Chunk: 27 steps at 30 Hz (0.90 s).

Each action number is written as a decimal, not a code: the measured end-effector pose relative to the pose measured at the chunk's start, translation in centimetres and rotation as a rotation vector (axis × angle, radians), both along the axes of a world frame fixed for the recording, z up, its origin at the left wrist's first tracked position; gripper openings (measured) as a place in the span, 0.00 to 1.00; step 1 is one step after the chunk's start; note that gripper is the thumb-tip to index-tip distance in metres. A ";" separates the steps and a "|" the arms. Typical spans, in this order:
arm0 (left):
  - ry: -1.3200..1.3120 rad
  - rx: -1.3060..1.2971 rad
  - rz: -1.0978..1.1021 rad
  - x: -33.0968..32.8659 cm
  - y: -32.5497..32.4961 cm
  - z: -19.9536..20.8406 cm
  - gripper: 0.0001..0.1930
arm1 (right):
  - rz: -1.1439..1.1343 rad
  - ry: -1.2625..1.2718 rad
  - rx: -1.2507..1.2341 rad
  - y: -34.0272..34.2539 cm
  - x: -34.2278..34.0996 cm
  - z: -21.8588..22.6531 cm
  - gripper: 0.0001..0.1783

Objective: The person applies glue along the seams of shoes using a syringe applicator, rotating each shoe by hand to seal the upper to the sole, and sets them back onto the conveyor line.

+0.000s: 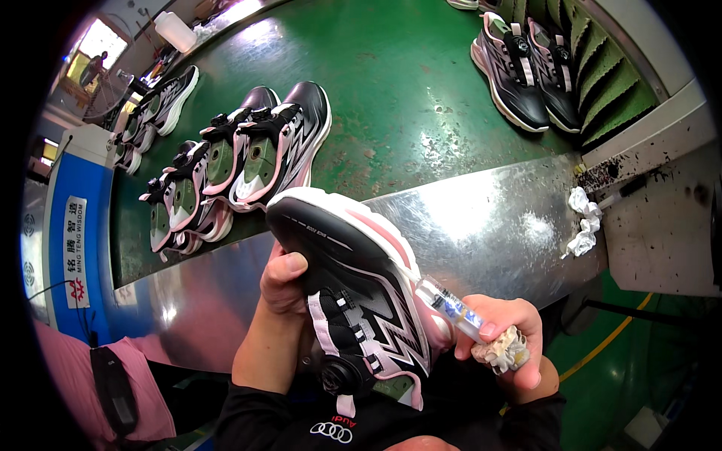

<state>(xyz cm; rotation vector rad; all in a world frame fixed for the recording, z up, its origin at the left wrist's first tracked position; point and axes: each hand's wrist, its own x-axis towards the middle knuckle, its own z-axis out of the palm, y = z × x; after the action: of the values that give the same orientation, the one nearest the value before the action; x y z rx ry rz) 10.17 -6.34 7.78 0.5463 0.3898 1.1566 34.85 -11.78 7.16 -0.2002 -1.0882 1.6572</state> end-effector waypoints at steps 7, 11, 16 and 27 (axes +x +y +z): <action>-0.016 0.004 -0.062 0.3 0.1 0.3 0.37 | 0.000 0.004 -0.043 -0.2 0.0 -0.4 0.39; -0.033 0.013 -0.041 0.2 -0.1 0.2 0.37 | 0.000 0.011 -0.044 -0.5 0.2 -0.4 0.38; -0.053 -0.076 0.050 0.1 -0.2 -0.2 0.33 | -0.001 -0.042 -0.068 -1.3 0.8 0.0 0.36; -0.052 -0.146 0.127 -1.2 -0.9 -0.9 0.35 | -0.008 -0.225 -0.015 -3.4 2.3 0.7 0.33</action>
<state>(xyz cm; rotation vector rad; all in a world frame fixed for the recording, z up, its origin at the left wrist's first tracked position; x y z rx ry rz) 9.02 -7.22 6.89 0.3673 0.4653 1.2503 37.14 -15.17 7.87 -0.4086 -1.2410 1.6646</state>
